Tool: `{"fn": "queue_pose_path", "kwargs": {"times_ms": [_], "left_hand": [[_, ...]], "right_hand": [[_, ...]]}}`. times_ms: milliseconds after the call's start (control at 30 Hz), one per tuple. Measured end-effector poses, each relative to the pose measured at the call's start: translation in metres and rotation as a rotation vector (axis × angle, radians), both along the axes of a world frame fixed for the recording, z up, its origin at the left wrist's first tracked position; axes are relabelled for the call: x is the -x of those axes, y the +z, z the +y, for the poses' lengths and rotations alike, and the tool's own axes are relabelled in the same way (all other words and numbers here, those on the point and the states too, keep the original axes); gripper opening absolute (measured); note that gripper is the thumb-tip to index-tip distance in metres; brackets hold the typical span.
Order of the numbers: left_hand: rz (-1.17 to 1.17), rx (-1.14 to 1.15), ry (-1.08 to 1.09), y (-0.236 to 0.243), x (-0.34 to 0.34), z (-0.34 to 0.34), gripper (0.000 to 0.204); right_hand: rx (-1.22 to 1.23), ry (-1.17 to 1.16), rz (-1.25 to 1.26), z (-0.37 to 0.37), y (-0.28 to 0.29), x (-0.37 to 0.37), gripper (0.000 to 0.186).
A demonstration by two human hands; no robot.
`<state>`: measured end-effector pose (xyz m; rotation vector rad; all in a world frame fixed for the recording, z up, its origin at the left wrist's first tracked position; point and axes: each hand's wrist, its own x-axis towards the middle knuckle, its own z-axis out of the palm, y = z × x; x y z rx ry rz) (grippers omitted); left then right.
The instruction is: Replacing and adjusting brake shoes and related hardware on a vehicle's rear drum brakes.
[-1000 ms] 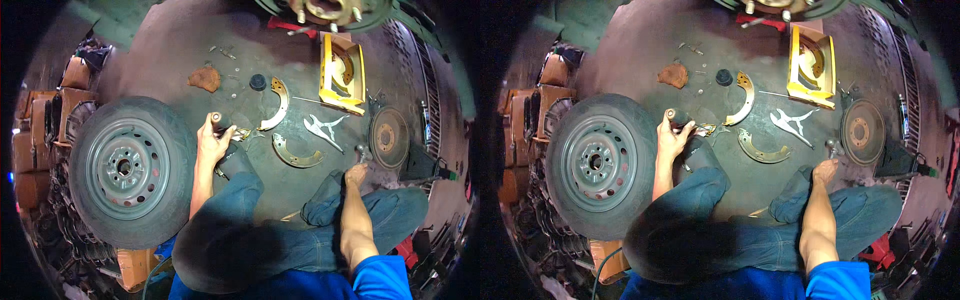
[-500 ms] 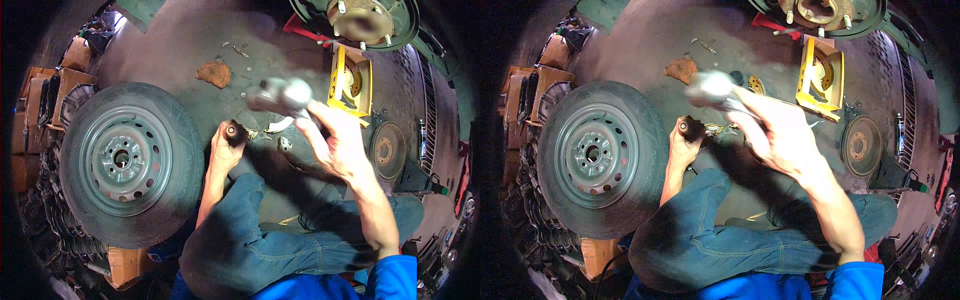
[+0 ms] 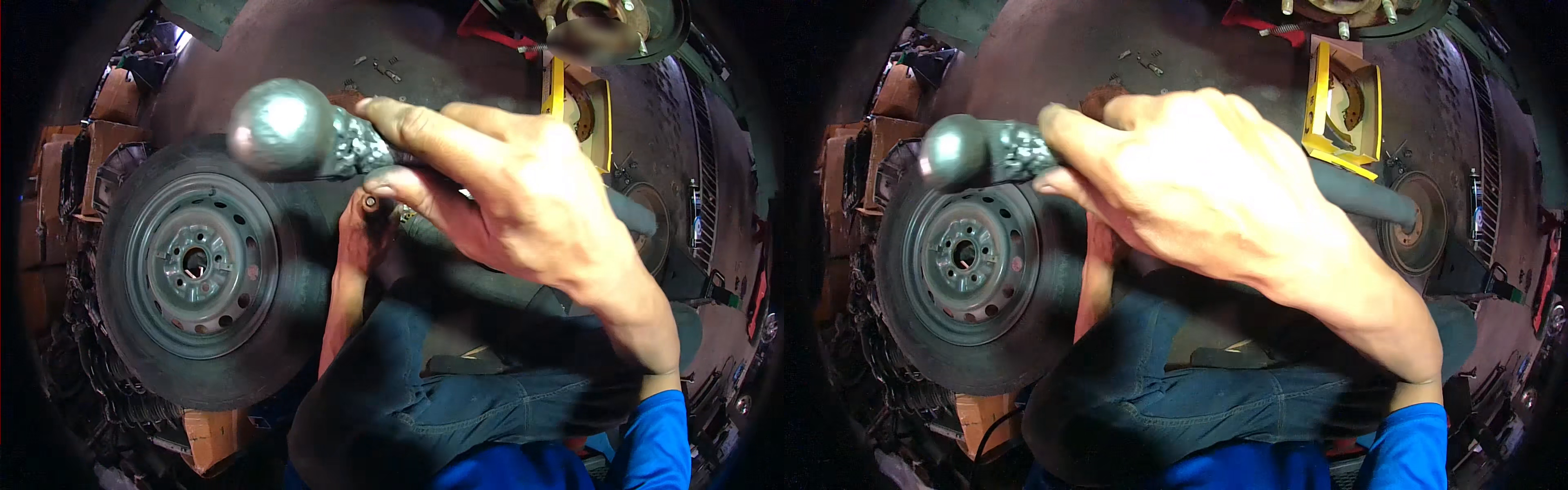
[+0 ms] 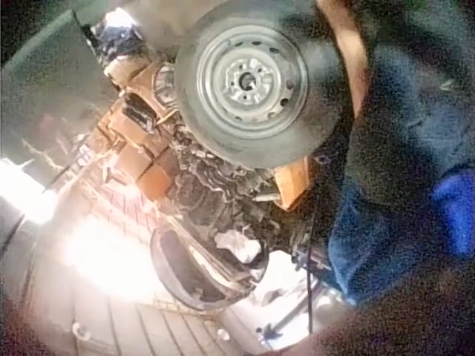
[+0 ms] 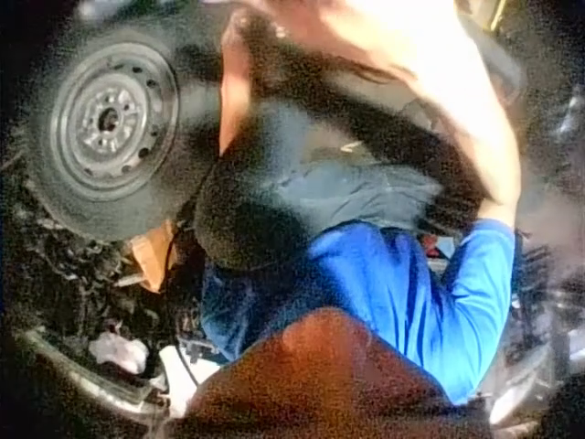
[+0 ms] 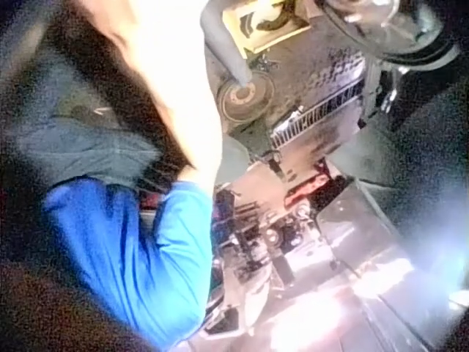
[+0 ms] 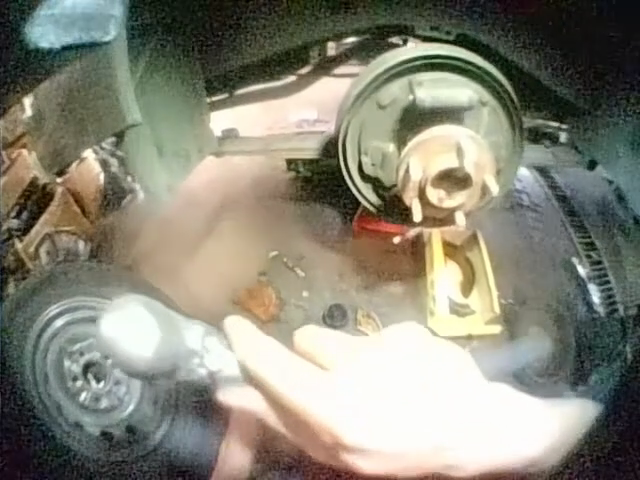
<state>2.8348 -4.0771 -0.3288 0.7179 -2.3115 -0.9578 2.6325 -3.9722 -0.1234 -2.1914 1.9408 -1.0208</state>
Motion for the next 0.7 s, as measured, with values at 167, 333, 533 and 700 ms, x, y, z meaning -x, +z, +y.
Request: {"fn": "queue_pose_path", "kwargs": {"times_ms": [167,333,533,700], "left_hand": [[-0.194,-0.071,0.034,-0.049,-0.021,-0.008,0.027],[0.062,-0.353,0.082,-0.025,-0.001,0.009,0.026],[0.15,-0.182,0.221,-0.009,-0.014,0.016,0.029],[0.18,-0.181,0.219,-0.016,-0.019,0.014,0.029]], "right_hand": [[-0.285,0.08,-0.022,0.005,-0.008,-0.017,0.029],[-0.247,-0.03,0.047,0.013,-0.029,-0.005,0.032],[-0.073,-0.05,-0.044,0.013,-0.018,0.006,0.033],[-0.078,-0.094,-0.024,0.022,-0.021,0.01,0.032]]}}
